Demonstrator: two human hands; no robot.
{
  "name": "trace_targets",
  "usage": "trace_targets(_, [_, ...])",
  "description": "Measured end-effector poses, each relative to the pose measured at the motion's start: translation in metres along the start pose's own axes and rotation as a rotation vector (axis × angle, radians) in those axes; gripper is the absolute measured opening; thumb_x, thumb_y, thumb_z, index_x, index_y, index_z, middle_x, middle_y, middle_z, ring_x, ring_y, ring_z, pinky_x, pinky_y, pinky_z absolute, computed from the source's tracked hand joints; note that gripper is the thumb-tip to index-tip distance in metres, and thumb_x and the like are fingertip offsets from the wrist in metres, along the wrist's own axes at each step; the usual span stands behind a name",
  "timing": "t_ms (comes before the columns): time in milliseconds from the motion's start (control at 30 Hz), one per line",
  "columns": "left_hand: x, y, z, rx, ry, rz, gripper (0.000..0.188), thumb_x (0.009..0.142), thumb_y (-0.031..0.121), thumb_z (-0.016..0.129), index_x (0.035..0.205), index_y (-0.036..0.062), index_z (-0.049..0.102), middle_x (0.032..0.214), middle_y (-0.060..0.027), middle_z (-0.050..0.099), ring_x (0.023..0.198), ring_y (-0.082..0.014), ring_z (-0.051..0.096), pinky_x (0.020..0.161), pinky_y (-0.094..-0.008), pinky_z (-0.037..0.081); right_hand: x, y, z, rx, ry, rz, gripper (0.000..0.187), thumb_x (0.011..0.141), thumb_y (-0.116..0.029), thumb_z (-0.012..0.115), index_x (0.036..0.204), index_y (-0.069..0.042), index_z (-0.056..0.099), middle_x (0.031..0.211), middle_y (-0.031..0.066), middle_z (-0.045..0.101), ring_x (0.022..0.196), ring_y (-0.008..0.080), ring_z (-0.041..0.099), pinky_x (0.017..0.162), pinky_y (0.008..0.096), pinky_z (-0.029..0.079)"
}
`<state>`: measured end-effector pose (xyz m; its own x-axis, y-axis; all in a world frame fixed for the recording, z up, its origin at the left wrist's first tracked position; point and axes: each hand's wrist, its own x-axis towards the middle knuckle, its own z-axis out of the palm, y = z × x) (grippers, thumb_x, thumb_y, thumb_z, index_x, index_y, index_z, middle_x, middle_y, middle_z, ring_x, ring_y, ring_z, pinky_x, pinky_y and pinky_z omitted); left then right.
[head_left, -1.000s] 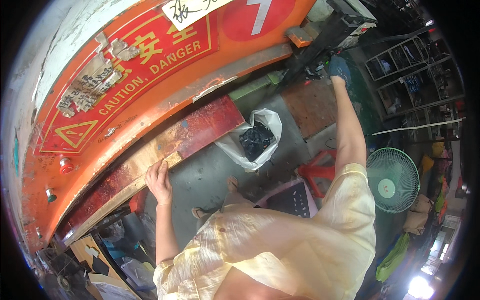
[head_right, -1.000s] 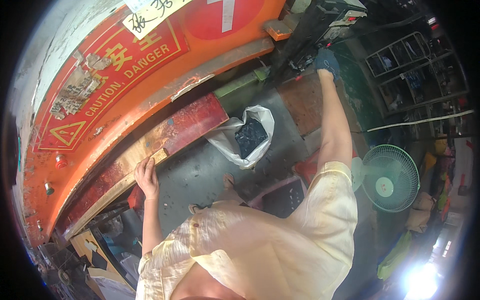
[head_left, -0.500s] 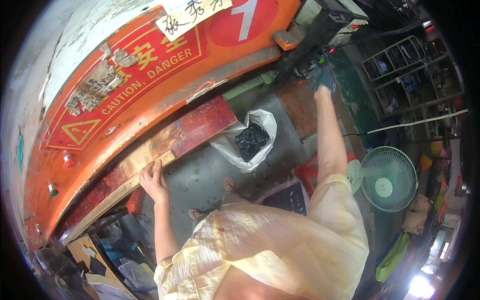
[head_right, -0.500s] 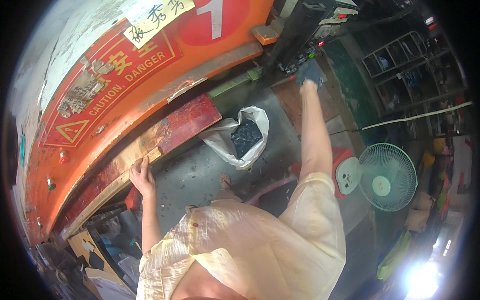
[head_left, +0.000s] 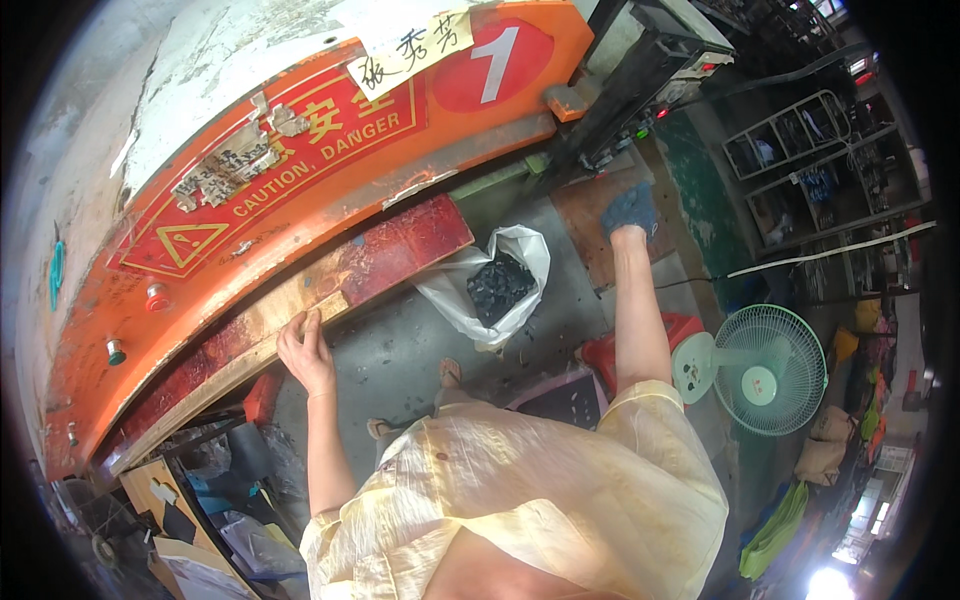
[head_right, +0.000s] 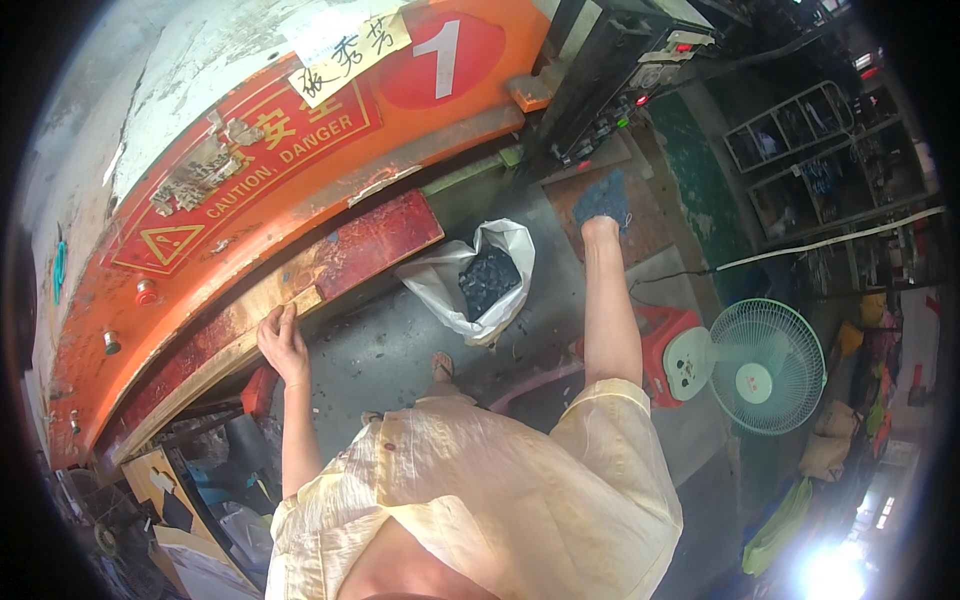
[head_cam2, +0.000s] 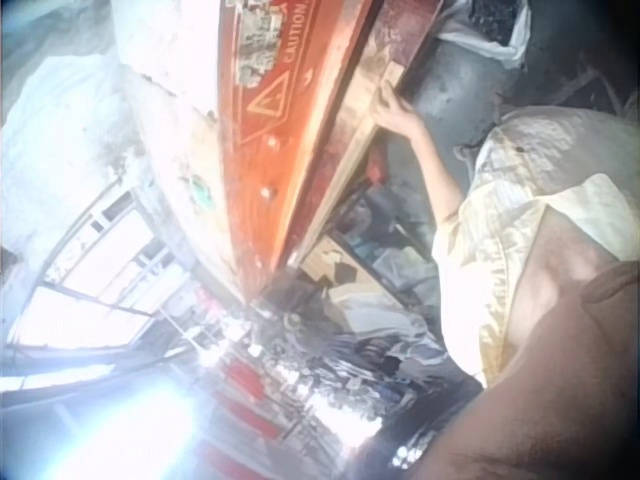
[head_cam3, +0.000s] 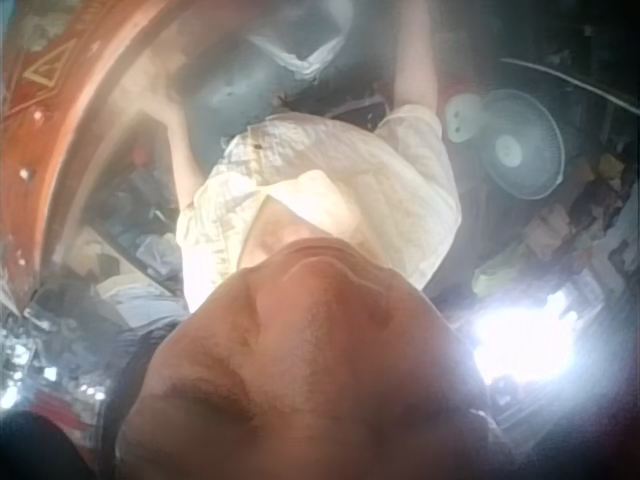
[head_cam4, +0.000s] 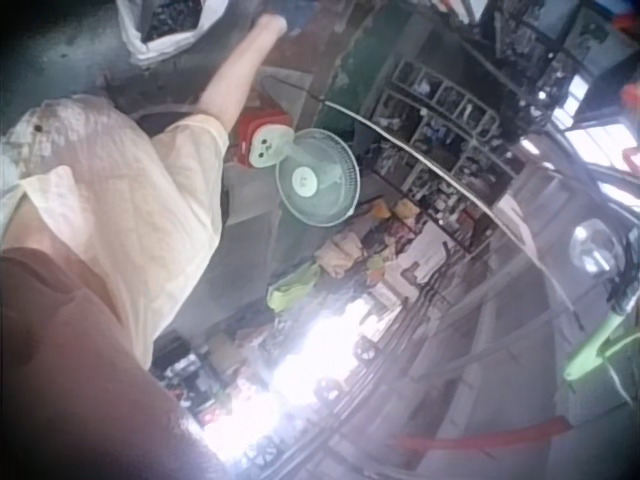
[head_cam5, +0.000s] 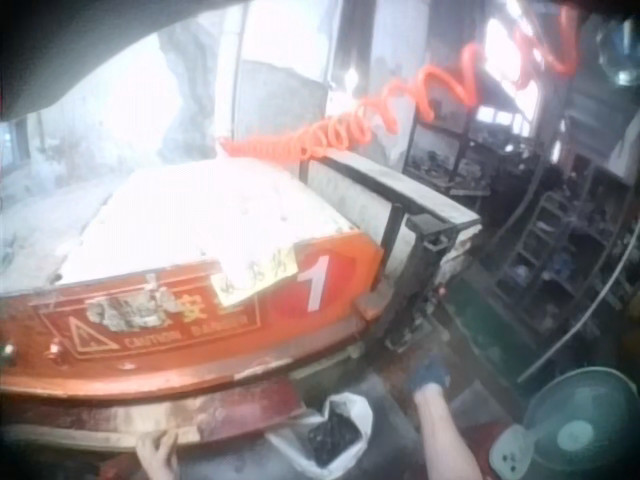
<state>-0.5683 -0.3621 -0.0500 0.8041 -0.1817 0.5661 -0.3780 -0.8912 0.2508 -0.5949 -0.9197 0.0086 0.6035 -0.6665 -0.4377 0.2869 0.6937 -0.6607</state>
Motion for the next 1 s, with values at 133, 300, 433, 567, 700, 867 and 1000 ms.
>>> trace_targets(133, [0.005, 0.003, -0.006, 0.010, 0.001, -0.006, 0.033, 0.080, 0.006, 0.067, 0.109, 0.0194, 0.069, 0.110, -0.0064, 0.060, 0.105, -0.0279, 0.054, 0.093, -0.0412, 0.041, -0.010, -0.004, 0.021, -0.077, -0.080, -0.100, 0.050, 0.096, -0.049, 0.045, 0.053, -0.028, 0.032, 0.044, -0.0077, 0.029, 0.035, 0.0115, 0.029, 0.034, 0.0285, 0.018])
trace_targets(300, [0.009, 0.005, -0.012, 0.007, 0.001, -0.001, 0.032, 0.080, 0.007, 0.067, 0.109, 0.0194, 0.069, 0.111, -0.0060, 0.060, 0.105, -0.0277, 0.054, 0.093, -0.0414, 0.041, -0.002, -0.022, 0.019, -0.093, -0.351, -0.075, 0.039, 0.096, -0.044, 0.045, 0.061, -0.026, 0.046, 0.058, -0.0079, 0.047, 0.053, 0.0106, 0.048, 0.045, 0.0292, 0.036])
trace_targets(433, [0.012, 0.008, -0.014, -0.002, 0.004, -0.007, 0.031, 0.080, 0.007, 0.068, 0.109, 0.0191, 0.069, 0.111, -0.0056, 0.061, 0.104, -0.0276, 0.055, 0.092, -0.0410, 0.041, 0.011, -0.049, 0.015, -0.146, -0.381, -0.168, 0.036, 0.094, -0.041, 0.048, 0.061, -0.025, 0.046, 0.058, -0.0064, 0.047, 0.053, 0.0111, 0.049, 0.045, 0.0291, 0.036])
trace_targets(567, [0.013, 0.009, -0.015, -0.024, -0.003, -0.022, 0.030, 0.081, 0.007, 0.067, 0.108, 0.0186, 0.069, 0.110, -0.0057, 0.061, 0.104, -0.0274, 0.055, 0.091, -0.0404, 0.042, 0.020, -0.089, 0.028, -0.160, -0.335, -0.263, 0.034, 0.093, -0.038, 0.051, 0.062, -0.024, 0.047, 0.058, -0.0050, 0.047, 0.053, 0.0116, 0.049, 0.045, 0.0289, 0.037])
trace_targets(700, [0.012, 0.009, -0.015, -0.016, -0.007, -0.026, 0.030, 0.081, 0.007, 0.067, 0.108, 0.0186, 0.069, 0.110, -0.0059, 0.061, 0.103, -0.0272, 0.055, 0.090, -0.0399, 0.042, 0.020, -0.119, 0.049, -0.050, -0.451, -0.274, 0.032, 0.092, -0.035, 0.053, 0.062, -0.024, 0.048, 0.058, -0.0035, 0.048, 0.053, 0.0122, 0.050, 0.045, 0.0288, 0.037])
trace_targets(867, [0.011, 0.010, -0.013, -0.012, -0.009, -0.047, 0.030, 0.080, 0.007, 0.067, 0.108, 0.0194, 0.070, 0.110, -0.0055, 0.061, 0.101, -0.0267, 0.055, 0.090, -0.0394, 0.042, 0.018, -0.032, 0.079, 0.154, -0.872, 0.042, 0.029, 0.090, -0.031, 0.057, 0.063, -0.022, 0.049, 0.057, -0.0017, 0.048, 0.053, 0.0128, 0.050, 0.045, 0.0286, 0.037])
trace_targets(1000, [0.010, 0.009, -0.014, -0.017, -0.016, -0.040, 0.033, 0.080, 0.007, 0.067, 0.110, 0.0207, 0.070, 0.111, -0.0050, 0.061, 0.101, -0.0260, 0.055, 0.090, -0.0391, 0.042, -0.025, 0.007, 0.072, -0.315, -0.858, -0.192, 0.033, 0.090, -0.029, 0.056, 0.062, -0.022, 0.041, 0.058, -0.0024, 0.039, 0.053, 0.0120, 0.045, 0.046, 0.0263, 0.036])
